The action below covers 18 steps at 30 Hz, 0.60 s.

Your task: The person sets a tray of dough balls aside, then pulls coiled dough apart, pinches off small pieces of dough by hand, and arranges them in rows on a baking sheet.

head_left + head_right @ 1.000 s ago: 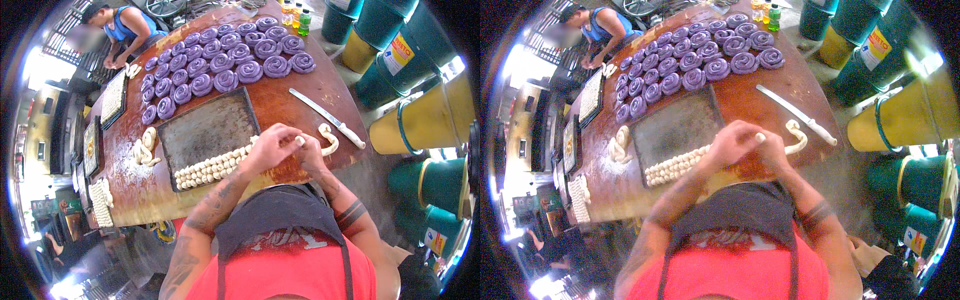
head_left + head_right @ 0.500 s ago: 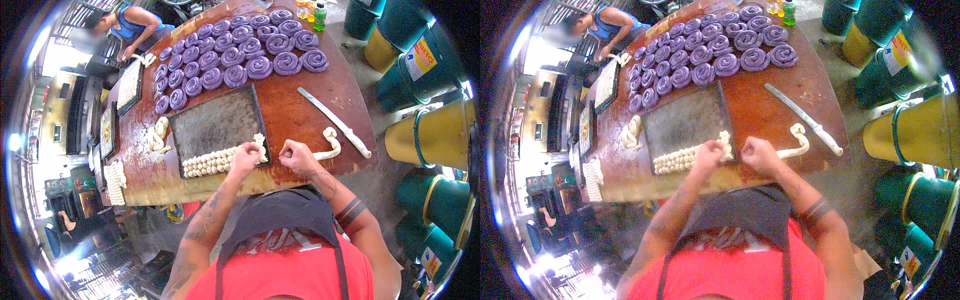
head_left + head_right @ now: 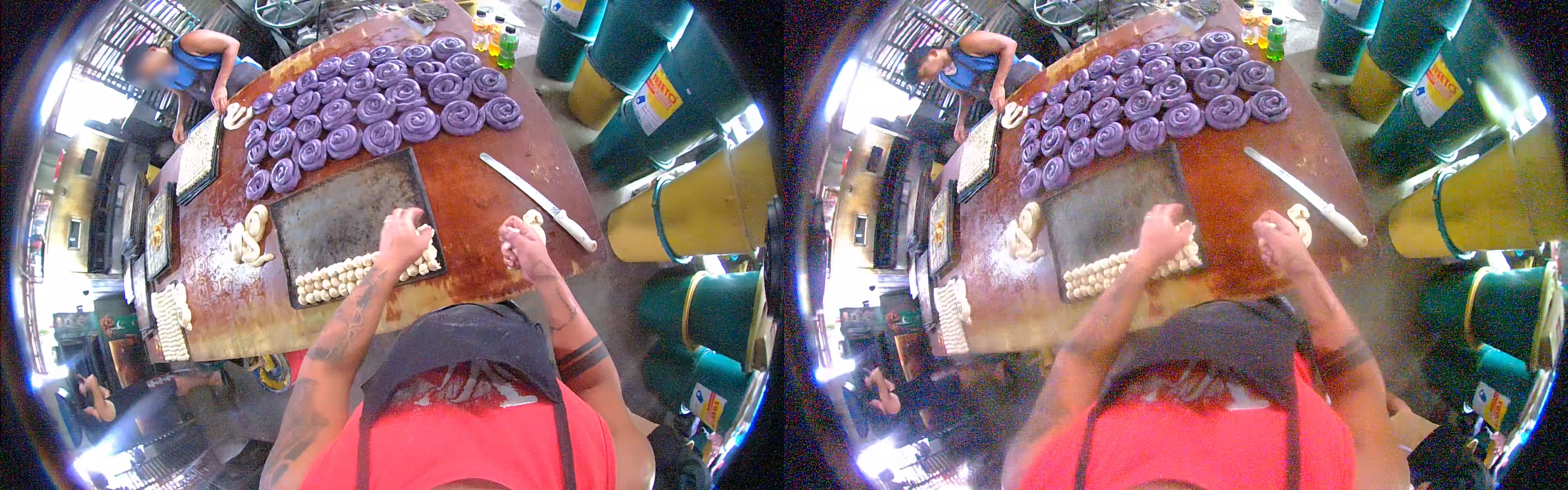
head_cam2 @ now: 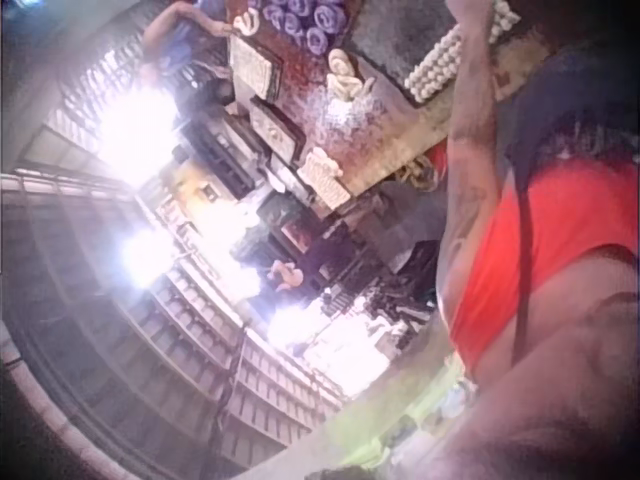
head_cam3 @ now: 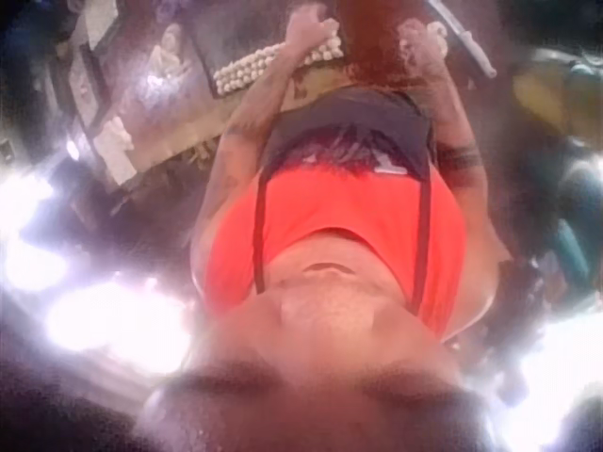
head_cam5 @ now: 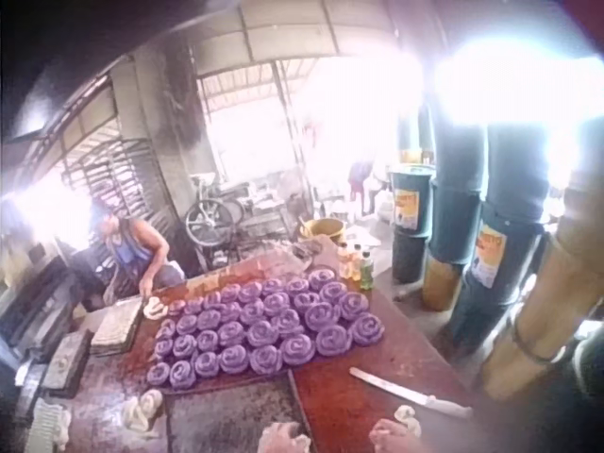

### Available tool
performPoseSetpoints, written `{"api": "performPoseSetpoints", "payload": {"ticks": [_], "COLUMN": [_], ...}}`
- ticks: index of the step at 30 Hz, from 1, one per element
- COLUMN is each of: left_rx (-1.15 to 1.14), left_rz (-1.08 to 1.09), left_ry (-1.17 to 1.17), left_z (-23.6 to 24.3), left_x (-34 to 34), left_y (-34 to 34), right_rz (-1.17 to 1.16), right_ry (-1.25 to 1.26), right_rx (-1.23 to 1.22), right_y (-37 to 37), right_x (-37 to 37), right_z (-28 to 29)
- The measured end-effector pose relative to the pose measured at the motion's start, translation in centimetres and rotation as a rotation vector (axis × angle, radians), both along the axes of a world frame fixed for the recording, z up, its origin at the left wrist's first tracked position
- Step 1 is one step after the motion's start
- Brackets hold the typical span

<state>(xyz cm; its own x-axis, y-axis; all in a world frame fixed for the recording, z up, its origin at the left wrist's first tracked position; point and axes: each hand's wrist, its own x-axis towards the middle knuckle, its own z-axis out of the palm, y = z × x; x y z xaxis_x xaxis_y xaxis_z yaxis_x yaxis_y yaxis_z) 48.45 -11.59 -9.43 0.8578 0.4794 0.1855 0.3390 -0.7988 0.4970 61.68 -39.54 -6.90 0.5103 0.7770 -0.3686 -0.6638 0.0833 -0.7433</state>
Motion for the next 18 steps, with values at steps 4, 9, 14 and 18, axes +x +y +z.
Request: {"api": "performPoseSetpoints", "payload": {"ticks": [4, 9, 14, 18], "left_rx": [-0.192, -0.509, -0.58, -0.619], "left_rz": [-0.191, -0.403, -0.663, -0.367], "left_ry": [0.282, -0.115, -0.229, -0.041], "left_z": [-0.8, 5.5, 6.6, 4.1], "left_x": [0.7, 1.0, -0.2, -1.3], "left_y": [0.6, -3.0, -4.2, -3.0], "right_rz": [-0.097, -0.128, -0.275, -0.31], "right_ry": [-0.847, -1.031, -1.043, -1.13], "right_rx": [-0.424, -0.824, -0.524, -0.563], "right_y": [3.4, 5.2, 7.4, 8.1], "right_x": [-2.8, -5.4, -8.0, -9.1], "right_z": [1.0, 1.2, 0.8, 1.6]}}
